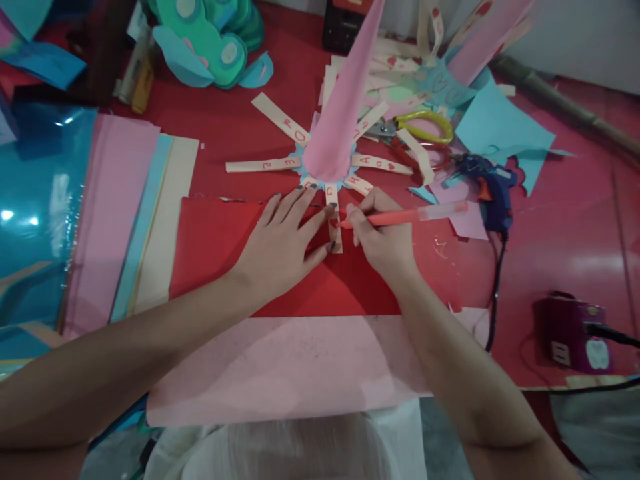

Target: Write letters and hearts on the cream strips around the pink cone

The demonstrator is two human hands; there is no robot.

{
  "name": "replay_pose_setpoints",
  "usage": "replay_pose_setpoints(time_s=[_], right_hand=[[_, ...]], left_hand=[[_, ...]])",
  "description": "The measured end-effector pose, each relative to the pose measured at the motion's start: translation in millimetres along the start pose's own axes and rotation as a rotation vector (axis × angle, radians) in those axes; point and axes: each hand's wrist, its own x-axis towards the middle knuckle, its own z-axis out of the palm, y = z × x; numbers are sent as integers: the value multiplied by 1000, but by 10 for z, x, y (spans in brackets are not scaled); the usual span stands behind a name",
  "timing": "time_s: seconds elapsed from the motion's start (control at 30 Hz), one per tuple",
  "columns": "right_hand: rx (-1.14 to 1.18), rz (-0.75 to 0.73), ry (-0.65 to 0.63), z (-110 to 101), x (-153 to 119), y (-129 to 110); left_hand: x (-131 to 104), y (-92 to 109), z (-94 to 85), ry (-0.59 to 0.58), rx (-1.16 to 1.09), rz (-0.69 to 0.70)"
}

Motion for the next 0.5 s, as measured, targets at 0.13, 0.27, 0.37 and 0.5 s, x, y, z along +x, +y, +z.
replay_pose_setpoints(time_s=[0.13,0.27,0.37,0.5], right_hand=[[-18,-11,2,-1,-3,-6],[-24,-13,-1,-7,-4,-14],[-27,-12,-6,-9,-4,-18],[-30,-6,-8,-7,-9,-24]], left_hand=[[2,1,-1,3,0,6],[-1,1,2,9,6,13],[0,3,4,5,2,8],[3,5,2,8,-11,5]])
